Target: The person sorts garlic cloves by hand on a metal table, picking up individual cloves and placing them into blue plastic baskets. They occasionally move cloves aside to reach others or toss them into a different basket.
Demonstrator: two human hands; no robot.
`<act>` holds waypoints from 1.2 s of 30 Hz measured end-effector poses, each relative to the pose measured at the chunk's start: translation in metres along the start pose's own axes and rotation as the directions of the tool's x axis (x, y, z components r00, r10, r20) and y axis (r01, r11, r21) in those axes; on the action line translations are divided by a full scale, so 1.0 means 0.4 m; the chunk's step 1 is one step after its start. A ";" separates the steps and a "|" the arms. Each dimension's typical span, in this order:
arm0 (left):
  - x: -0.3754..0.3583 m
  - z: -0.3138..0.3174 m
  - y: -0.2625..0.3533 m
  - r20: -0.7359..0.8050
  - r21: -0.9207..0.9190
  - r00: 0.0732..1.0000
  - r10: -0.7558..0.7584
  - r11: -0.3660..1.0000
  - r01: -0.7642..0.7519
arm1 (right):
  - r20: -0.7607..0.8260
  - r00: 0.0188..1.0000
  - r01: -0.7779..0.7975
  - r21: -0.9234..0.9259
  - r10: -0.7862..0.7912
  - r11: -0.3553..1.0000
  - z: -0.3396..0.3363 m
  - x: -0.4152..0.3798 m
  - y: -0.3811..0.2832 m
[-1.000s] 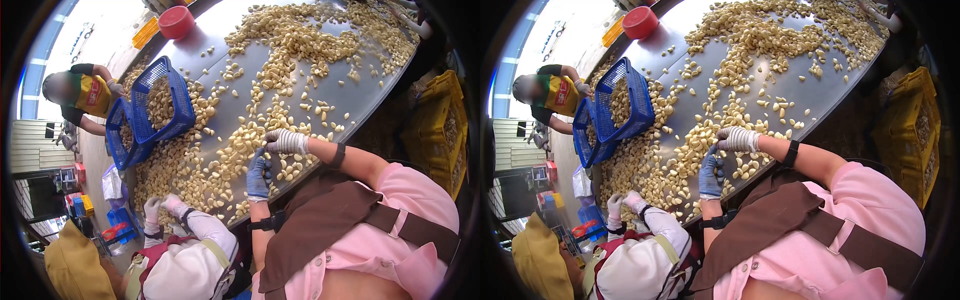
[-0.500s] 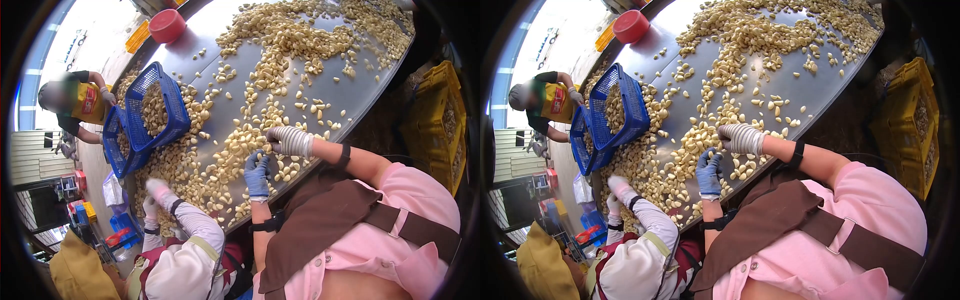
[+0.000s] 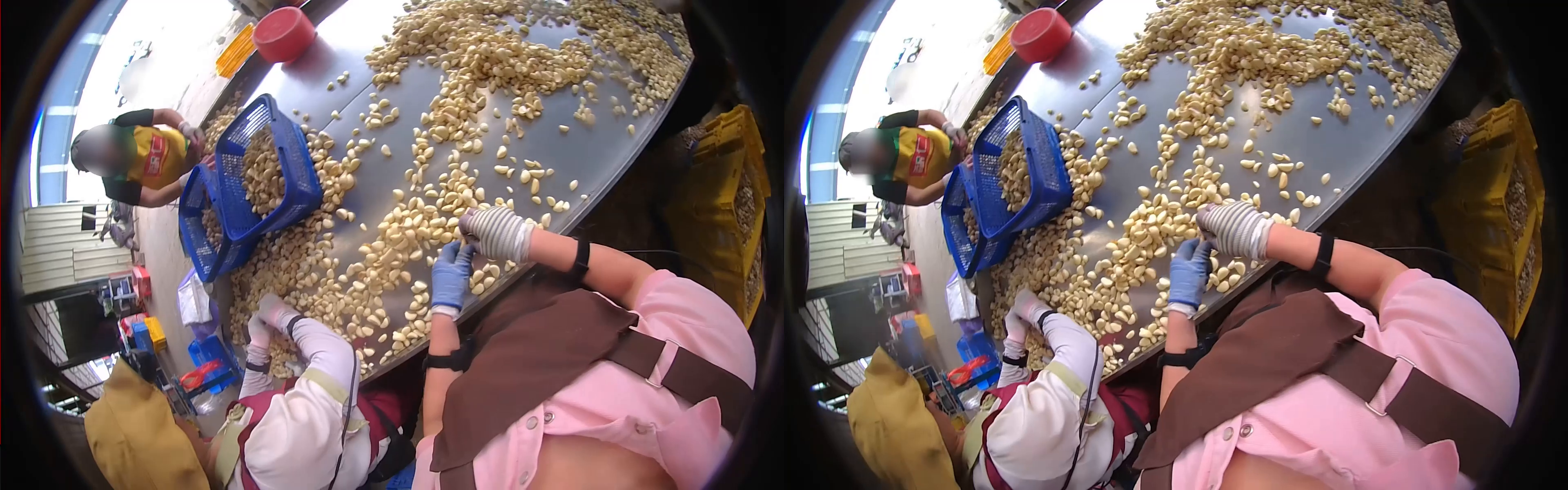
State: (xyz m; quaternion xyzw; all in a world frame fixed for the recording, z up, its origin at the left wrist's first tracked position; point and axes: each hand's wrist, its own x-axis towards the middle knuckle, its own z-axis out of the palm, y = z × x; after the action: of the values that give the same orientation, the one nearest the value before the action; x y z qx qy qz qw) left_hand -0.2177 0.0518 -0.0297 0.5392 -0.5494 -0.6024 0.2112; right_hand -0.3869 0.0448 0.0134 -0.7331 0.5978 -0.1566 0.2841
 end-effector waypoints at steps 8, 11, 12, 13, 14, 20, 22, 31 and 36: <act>-0.028 -0.034 0.013 0.218 -0.379 0.947 -0.238 0.873 0.307 | 0.254 0.952 0.127 0.176 -0.169 0.976 -0.034 0.003 -0.011; -0.036 -0.050 0.011 0.447 -0.605 0.862 -0.241 0.629 0.489 | 0.289 0.937 0.151 0.180 -0.199 0.972 -0.038 0.002 -0.014; -0.037 -0.055 -0.002 0.442 -0.608 0.864 -0.241 0.627 0.487 | 0.291 0.935 0.155 0.180 -0.204 0.971 -0.038 0.000 -0.014; -0.038 -0.059 -0.014 0.538 -0.660 0.830 -0.147 0.539 0.523 | 0.240 0.945 0.167 0.231 -0.223 0.958 -0.040 -0.005 -0.015; -0.039 -0.063 -0.016 0.613 -0.696 0.789 -0.039 0.445 0.563 | 0.188 0.953 0.182 0.280 -0.240 0.943 -0.045 -0.008 -0.014; -0.001 -0.278 -0.089 0.114 0.341 0.991 0.064 0.935 -0.100 | 0.824 0.563 0.069 -0.126 0.066 0.990 -0.269 -0.050 0.017; 0.031 -0.366 -0.135 -0.626 0.216 0.775 0.079 0.973 0.076 | 0.860 0.507 -0.014 -0.064 0.062 0.998 -0.284 -0.036 0.007; 0.053 -0.415 -0.050 -0.623 0.603 0.776 -0.097 0.573 0.556 | 0.524 0.848 -0.472 0.817 0.083 -0.332 0.147 0.386 -0.055; 0.069 -0.402 -0.074 -0.590 0.611 0.795 -0.143 0.565 0.555 | 0.486 0.873 -0.437 0.748 -0.035 -0.499 0.128 0.375 -0.093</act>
State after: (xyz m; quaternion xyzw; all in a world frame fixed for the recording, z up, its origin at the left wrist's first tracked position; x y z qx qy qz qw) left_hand -0.0750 -0.0323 -0.0377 0.8074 -0.5566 -0.1924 -0.0349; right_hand -0.2932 -0.0836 -0.0212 -0.0104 0.2690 -0.4150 0.8691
